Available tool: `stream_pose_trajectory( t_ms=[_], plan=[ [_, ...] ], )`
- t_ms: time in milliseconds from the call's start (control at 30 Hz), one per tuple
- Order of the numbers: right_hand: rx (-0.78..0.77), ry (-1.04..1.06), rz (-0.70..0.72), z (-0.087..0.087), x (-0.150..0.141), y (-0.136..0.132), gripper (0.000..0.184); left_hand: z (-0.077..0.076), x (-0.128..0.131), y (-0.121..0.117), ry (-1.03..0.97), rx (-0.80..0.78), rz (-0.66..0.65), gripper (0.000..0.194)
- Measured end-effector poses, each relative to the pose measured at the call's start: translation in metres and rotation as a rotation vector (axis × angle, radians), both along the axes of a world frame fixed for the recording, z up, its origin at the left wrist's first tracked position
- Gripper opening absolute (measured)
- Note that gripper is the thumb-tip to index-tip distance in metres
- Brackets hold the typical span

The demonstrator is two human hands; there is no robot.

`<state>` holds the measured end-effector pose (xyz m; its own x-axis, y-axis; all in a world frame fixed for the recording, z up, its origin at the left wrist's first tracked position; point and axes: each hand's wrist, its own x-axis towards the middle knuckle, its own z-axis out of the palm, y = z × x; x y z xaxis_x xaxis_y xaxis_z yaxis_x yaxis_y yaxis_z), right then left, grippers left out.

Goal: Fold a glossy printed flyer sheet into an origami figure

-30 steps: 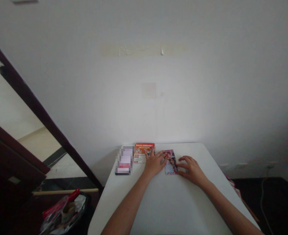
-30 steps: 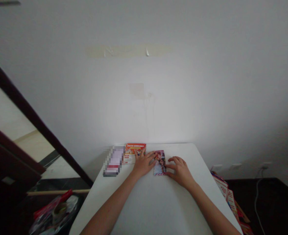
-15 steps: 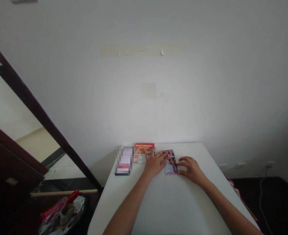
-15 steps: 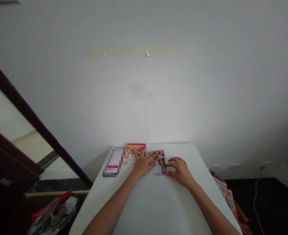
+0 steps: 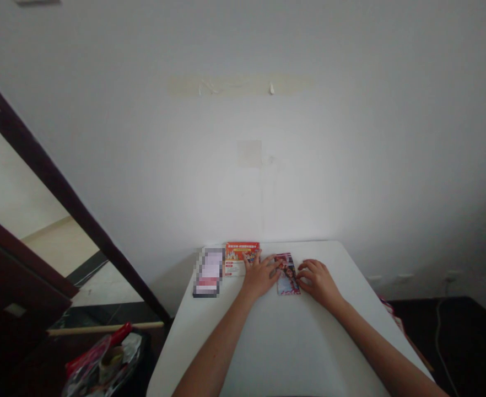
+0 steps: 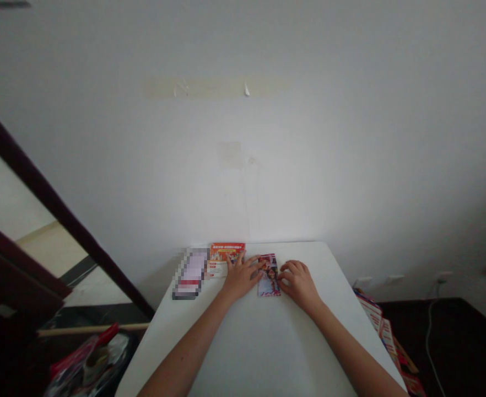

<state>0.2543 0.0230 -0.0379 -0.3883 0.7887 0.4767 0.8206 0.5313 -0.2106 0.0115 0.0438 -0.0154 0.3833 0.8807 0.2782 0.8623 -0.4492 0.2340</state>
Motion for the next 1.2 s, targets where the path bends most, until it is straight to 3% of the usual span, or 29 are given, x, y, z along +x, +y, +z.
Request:
stream_pose_trajectory(
  t_ms=[567,1200],
  plan=[
    [0.014,0.008,-0.120,0.004,-0.011,0.032,0.013,0.002,0.000,-0.001,0.005,-0.012,0.017,0.042],
    [-0.027,0.053,-0.046,-0.004,-0.008,0.017,0.015,-0.004,-0.002,-0.010,0.006,0.022,-0.019,0.040]
  ],
)
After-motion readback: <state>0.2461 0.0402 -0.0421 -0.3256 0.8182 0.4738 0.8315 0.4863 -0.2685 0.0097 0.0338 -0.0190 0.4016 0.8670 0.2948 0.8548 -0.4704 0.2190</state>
